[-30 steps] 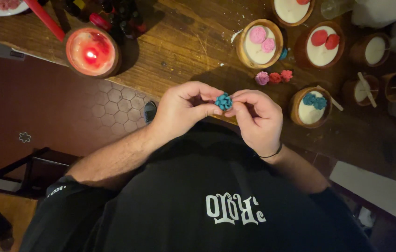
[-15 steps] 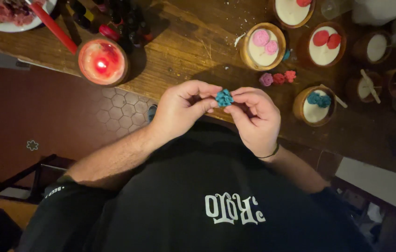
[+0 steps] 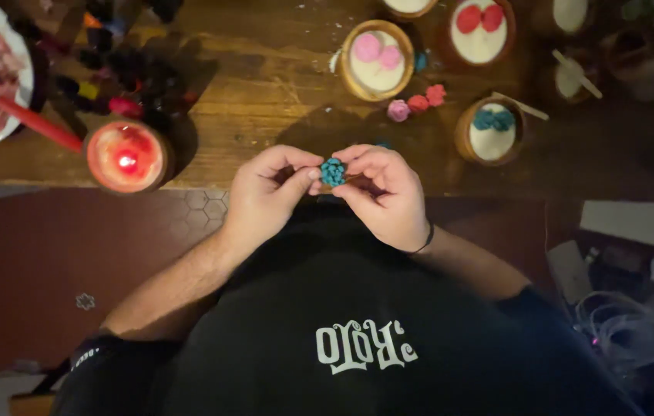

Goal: Decorating candles by placing small wax flower and star shapes on their surface.

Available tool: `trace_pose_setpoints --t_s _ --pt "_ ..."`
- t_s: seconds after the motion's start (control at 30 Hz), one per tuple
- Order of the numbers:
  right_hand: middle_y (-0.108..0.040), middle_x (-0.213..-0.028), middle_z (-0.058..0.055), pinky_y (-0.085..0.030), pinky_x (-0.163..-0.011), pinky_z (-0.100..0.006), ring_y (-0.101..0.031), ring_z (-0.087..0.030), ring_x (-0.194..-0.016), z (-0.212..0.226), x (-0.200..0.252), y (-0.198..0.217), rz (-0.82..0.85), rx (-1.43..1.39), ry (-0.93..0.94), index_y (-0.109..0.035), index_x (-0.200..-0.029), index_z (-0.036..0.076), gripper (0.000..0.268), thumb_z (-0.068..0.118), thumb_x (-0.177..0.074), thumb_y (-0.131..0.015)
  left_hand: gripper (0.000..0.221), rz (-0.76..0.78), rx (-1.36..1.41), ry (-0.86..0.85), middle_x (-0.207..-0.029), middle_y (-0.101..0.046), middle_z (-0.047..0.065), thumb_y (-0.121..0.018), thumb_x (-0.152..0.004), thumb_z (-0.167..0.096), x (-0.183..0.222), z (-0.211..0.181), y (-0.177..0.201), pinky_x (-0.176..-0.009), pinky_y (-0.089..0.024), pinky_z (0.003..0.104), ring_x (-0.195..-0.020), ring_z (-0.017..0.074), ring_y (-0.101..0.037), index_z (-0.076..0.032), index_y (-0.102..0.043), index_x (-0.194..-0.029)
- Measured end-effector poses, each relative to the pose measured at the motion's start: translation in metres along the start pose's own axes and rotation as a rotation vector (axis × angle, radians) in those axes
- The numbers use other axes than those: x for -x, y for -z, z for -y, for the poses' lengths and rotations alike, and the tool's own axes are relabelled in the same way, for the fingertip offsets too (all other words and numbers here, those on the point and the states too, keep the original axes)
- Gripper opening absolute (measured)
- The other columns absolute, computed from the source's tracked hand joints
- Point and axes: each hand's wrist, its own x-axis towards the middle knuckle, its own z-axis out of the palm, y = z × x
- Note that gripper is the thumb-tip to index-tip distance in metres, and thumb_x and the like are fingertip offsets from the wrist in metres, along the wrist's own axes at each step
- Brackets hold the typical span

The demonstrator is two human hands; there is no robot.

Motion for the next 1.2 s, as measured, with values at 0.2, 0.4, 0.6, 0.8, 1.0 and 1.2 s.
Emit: trace_pose_setpoints --t_s 0.2,0.4,0.6,0.8,1.0,1.2 --pt "-0.062 -0.122 -0.017 -0.063 -0.081 -0.03 -0.069 -0.017 -0.095 -0.016 0.02 0.03 -0.116 0.004 -0.04 -0.056 -0.127 -0.006 0.044 -0.007 -0.089 -0.078 0.014 -0.004 -0.102 -0.056 -0.068 -0.069 0.01 -0.08 -0.091 -0.001 -0.006 0.014 -0.005 -0.052 -0.06 0.025 -0.061 0.0149 -0.07 0.002 -0.076 -0.104" --pt "-0.057 -0.118 -0.02 -0.063 -0.079 -0.033 -0.064 -0.02 -0.093 0.002 0.037 0.077 -0.184 0.16 0.044 -0.07 -0.121 -0.007 0.037 -0.005 -0.086 -0.081 0.029 -0.075 -0.459 -0.357 -0.053 -0.061 0.005 -0.094 -0.086 -0.022 -0.021 0.036 0.004 -0.055 -0.049 0.031 -0.05 0.0182 -0.057 -0.009 -0.073 -0.072" --pt "-0.059 -0.116 -0.025 -0.059 -0.084 -0.037 -0.067 -0.033 -0.101 0.032 0.03 0.169 -0.251 0.449 0.239 -0.066 -0.11 -0.01 0.037 -0.007 -0.08 -0.089 0.029 -0.149 -0.492 -0.397 -0.057 -0.057 0.01 -0.08 -0.104 -0.014 -0.033 0.055 0.014 -0.059 -0.046 0.034 -0.054 0.0228 -0.052 -0.006 -0.072 -0.077" --pt "-0.064 -0.109 -0.026 -0.056 -0.086 -0.038 -0.069 -0.035 -0.097 0.039 0.032 0.274 -0.25 0.536 0.216 -0.067 -0.099 -0.009 0.028 -0.002 -0.087 -0.09 0.028 -0.224 -0.48 -0.399 -0.059 -0.053 0.013 -0.077 -0.109 -0.008 -0.031 0.059 0.001 -0.065 -0.046 0.037 -0.056 0.0248 -0.047 -0.002 -0.072 -0.082" --pt "-0.062 -0.129 -0.021 -0.058 -0.098 -0.036 -0.065 -0.029 -0.118 0.049 0.023 0.318 -0.268 0.628 0.001 -0.062 -0.116 0.0 0.021 -0.004 -0.102 -0.078 0.03 -0.315 -0.586 -0.245 -0.086 -0.068 0.012 -0.063 -0.114 -0.011 -0.026 0.047 -0.014 -0.077 -0.049 0.032 -0.083 0.0184 -0.064 0.001 -0.066 -0.087" --pt "-0.071 -0.116 -0.021 -0.065 -0.093 -0.032 -0.074 -0.027 -0.103 0.045 0.008 0.311 -0.102 0.601 -0.106 -0.068 -0.107 -0.004 0.02 -0.009 -0.09 -0.078 0.044 -0.362 -0.652 -0.228 -0.081 -0.066 0.012 -0.064 -0.119 -0.022 -0.025 0.054 -0.012 -0.071 -0.047 0.031 -0.079 0.0178 -0.064 0.001 -0.061 -0.081"
